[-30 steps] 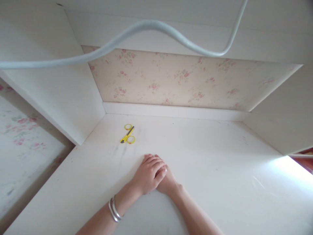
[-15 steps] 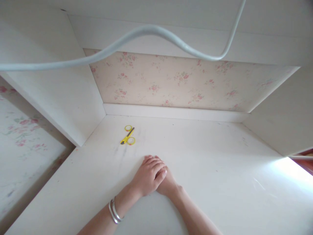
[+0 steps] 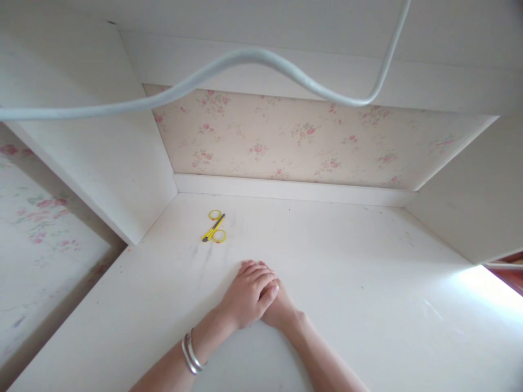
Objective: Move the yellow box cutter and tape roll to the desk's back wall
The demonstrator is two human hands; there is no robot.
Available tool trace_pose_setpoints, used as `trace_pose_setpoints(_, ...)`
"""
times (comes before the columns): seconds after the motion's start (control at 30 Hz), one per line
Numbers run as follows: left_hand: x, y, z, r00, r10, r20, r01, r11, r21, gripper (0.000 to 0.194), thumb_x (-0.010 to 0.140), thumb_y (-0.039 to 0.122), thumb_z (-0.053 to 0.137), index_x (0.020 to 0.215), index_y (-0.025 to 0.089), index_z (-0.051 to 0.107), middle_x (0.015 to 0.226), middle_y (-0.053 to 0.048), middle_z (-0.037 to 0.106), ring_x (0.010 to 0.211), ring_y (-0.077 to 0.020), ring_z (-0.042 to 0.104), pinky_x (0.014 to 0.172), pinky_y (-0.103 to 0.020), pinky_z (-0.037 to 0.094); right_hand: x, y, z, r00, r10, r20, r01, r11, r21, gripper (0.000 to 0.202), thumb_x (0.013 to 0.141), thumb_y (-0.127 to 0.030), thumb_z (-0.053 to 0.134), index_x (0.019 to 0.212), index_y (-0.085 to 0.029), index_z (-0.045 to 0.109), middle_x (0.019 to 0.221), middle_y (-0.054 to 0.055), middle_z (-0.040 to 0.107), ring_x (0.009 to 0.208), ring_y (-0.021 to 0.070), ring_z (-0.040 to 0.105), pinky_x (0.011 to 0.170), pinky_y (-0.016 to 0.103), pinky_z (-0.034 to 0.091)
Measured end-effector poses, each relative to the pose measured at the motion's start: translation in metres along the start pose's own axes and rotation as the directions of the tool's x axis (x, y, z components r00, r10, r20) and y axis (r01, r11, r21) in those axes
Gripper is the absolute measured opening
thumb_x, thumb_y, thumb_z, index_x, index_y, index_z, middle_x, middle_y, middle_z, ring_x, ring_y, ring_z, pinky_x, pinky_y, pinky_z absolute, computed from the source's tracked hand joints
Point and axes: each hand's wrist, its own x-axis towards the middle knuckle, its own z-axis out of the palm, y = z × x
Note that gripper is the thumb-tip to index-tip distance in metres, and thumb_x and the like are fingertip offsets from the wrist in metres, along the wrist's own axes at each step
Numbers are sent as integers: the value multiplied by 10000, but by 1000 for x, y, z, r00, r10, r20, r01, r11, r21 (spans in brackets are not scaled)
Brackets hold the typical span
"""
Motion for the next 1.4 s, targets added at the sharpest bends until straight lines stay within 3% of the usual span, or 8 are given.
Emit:
trace_pose_setpoints(0.13, 0, 0, 0, 1000, 2, -3, -2, 1000, -3, 264, 920, 289, 427, 1107, 237, 605, 1106, -27, 657, 1094, -185, 543, 1075, -402, 302, -8, 5, 2, 975, -215, -61, 223, 956, 192, 387, 831, -351, 366, 980, -248, 707, 1071, 53, 646, 1264, 280, 418, 1004, 434, 305)
trace_pose_setpoints(0.3, 0, 0, 0, 1000, -8, 10, 8, 1000, -20, 254, 921, 289, 427, 1096, 236, 604, 1116, -25, 653, 1106, -190, 533, 1082, -414, 285, -17, 13, 8, 785, -615, -74, 318, 297, 900, 469, 871, -351, 275, 995, -230, 711, 1097, 50, 628, 1300, 253, 357, 974, 448, 281)
trace_pose_setpoints(0.63, 0, -1, 1, 1000, 7, 0, -7, 1000, -30, 268, 925, 292, 416, 1105, 231, 605, 1102, -40, 656, 1091, -198, 542, 1075, -426, 295, -3, 9, 0, 818, -25, 574, -351, 770, 533, 533, 847, -475, 272, 1010, -224, 714, 1025, 92, 637, 1206, 323, 443, 944, 523, 262)
trace_pose_setpoints(0.97, 0, -1, 1, 1000, -6, 4, 6, 1000, -26, 260, 920, 285, 426, 1107, 233, 599, 1113, -30, 654, 1102, -191, 537, 1085, -419, 279, -11, -5, -19, 818, 267, 510, -441, 859, 258, 543, 877, -449, 232, 892, -229, 729, 883, 71, 646, 1078, 289, 534, 925, 469, 307)
trace_pose_setpoints(1.03, 0, -1, 1, 1000, -8, 10, 8, 1000, -24, 258, 920, 287, 430, 1110, 234, 596, 1121, -24, 651, 1112, -189, 531, 1091, -419, 271, -24, 0, -8, 861, 7, 508, -346, 741, 576, 578, 910, -398, 173, 818, -246, 723, 790, 34, 638, 974, 230, 583, 898, 406, 344)
trace_pose_setpoints(1.1, -1, -1, 1, 1000, -7, 13, 7, 1000, -23, 258, 921, 289, 428, 1114, 234, 592, 1126, -22, 649, 1117, -187, 528, 1093, -418, 266, -40, 6, 11, 857, -516, -2, -118, -200, 973, 504, 912, -415, 264, 938, -177, 707, 852, 75, 646, 1015, 257, 557, 923, 422, 322)
trace_pose_setpoints(1.2, -1, -1, 2, 1000, -3, 11, 3, 1000, -22, 257, 923, 288, 426, 1111, 233, 593, 1127, -25, 648, 1118, -189, 527, 1093, -416, 267, -59, 11, 35, 823, -412, -391, 15, -672, 740, 339, 853, -472, 397, 952, -328, 688, 909, -10, 676, 1016, 161, 557, 921, 247, 359)
trace_pose_setpoints(1.4, 0, -1, 1, 1000, -4, 22, 4, 1000, -23, 252, 924, 289, 429, 1109, 236, 591, 1121, -13, 649, 1115, -180, 525, 1091, -410, 268, -61, 21, 21, 749, -662, 30, -206, -189, 960, 512, 918, -454, 251, 1020, -229, 699, 899, 45, 672, 1066, 219, 567, 917, 375, 359)
